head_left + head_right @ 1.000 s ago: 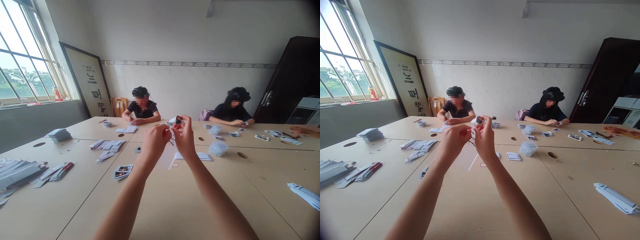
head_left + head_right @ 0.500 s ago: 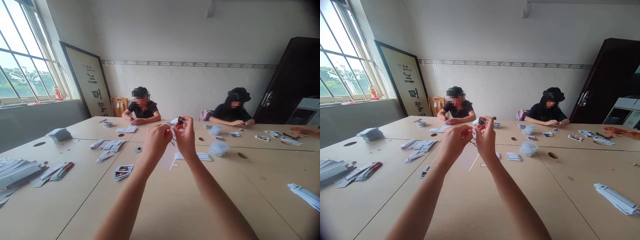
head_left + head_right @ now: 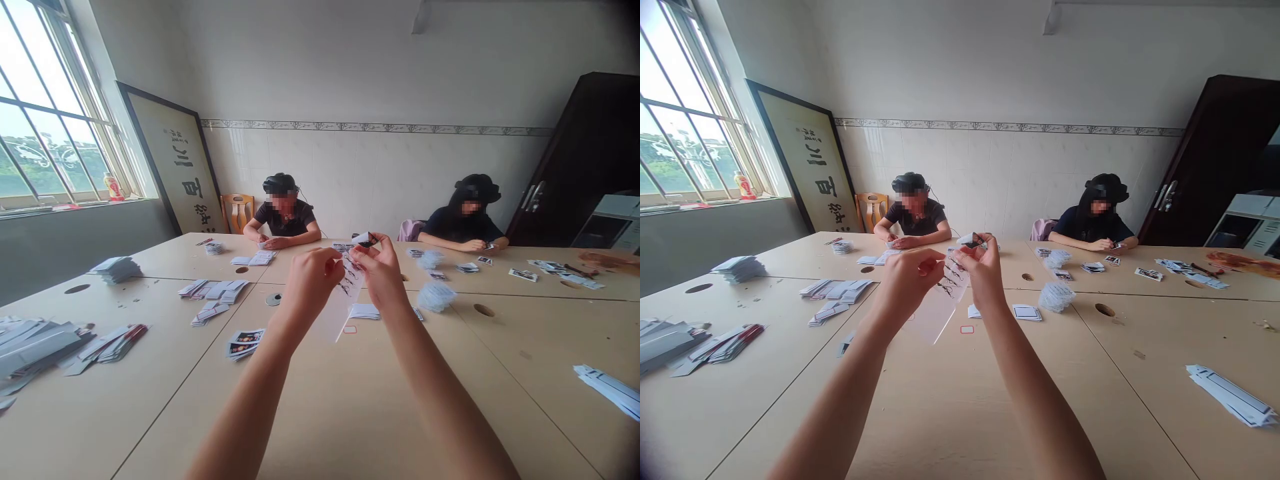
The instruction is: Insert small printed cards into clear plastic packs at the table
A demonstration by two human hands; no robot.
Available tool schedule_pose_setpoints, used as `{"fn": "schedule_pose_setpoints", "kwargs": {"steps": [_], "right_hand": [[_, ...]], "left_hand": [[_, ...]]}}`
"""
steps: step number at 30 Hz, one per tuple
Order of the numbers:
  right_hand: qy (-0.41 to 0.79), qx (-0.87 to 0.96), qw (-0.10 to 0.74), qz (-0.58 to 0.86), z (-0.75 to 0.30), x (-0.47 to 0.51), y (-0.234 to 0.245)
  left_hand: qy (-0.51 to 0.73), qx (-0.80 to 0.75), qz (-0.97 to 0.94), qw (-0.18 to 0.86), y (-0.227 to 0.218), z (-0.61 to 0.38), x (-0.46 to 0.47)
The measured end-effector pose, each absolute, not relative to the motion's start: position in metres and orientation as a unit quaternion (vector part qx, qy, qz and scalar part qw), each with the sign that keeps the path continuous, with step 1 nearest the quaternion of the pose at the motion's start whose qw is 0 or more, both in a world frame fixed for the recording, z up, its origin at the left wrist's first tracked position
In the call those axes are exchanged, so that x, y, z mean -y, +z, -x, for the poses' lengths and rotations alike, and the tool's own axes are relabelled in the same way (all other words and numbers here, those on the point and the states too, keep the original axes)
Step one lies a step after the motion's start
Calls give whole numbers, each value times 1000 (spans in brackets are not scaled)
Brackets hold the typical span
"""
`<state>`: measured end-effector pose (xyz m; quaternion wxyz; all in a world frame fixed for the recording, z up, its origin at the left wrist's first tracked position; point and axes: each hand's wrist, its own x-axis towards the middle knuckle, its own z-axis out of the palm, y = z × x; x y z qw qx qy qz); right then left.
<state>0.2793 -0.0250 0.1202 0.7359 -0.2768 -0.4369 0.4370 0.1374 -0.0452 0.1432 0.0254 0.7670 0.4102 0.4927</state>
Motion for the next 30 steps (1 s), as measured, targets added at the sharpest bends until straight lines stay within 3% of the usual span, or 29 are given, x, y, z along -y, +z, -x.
{"fn": "schedule_pose_setpoints", "kwargs": {"steps": [30], "right_hand": [[497, 452, 691, 267, -281, 32, 126]], "left_hand": [[496, -411, -762, 67, 152, -125, 45]]}}
